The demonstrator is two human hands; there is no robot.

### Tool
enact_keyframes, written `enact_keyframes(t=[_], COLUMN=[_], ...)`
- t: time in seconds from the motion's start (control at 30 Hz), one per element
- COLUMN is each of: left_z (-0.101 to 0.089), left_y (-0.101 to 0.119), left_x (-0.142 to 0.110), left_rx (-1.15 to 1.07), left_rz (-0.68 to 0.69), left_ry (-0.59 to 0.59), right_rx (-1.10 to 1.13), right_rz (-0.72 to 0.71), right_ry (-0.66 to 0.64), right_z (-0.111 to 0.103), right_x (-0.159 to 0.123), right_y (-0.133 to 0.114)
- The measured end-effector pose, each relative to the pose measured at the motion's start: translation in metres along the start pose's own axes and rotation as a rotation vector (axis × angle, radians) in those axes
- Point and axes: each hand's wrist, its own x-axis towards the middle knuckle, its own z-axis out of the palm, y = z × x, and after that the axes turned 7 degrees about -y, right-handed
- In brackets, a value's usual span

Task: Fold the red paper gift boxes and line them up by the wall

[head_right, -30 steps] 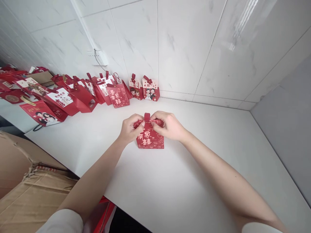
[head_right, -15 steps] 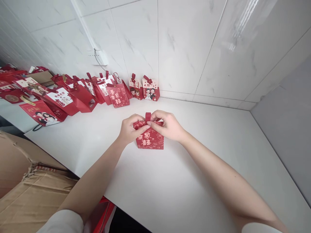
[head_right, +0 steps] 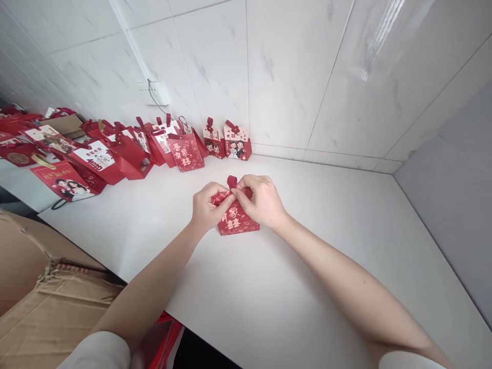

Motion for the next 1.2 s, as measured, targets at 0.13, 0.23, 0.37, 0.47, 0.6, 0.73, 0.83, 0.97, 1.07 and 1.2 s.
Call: enact_keyframes(t=[0.13,0.23,0.37,0.47,0.6,0.73,0.83,0.97,1.07,1.2], left_z=[-0.003,-0.001,0.004,0.008,0.008,0.007,0.007,0.006,0.006,0.006], left_y=[0.001,-0.002,-0.006,-0.005,-0.006,-0.013,-0.016,-0.01,-0.005,-0.005], left_x=[0.001,0.002,0.002,-0.001,-0.001,0.001,0.001,0.001,0.0,0.0], left_rx=[-0.113,-0.21,-0.32,-0.304,-0.34,-0.488,-0.537,-0.518,-0.496,-0.468], left_rz=[-0.141,-0.247,-0.337,-0.31,-0.281,-0.292,-0.319,-0.29,-0.264,-0.269], left_ry=[-0.052,0.014,0.054,0.078,0.064,-0.012,-0.029,-0.052,-0.06,-0.046], right_rx=[0.225,0.302,0.285,0.215,0.181,0.301,0.373,0.396,0.388,0.392], right_rz=[0.124,0.199,0.201,0.191,0.169,0.195,0.175,0.136,0.146,0.164], right_ry=[-0.104,-0.113,-0.06,0.003,0.036,-0.045,-0.024,-0.018,-0.004,0.012], right_z=[-0.006,-0.008,-0.004,0.0,0.001,-0.002,-0.002,-0.001,0.0,0.001], right_x=[0.003,0.004,0.003,0.001,0.001,0.002,0.002,0.001,-0.001,-0.001], right_y=[0.009,0.017,0.016,0.01,0.007,0.01,0.01,0.007,0.005,0.006])
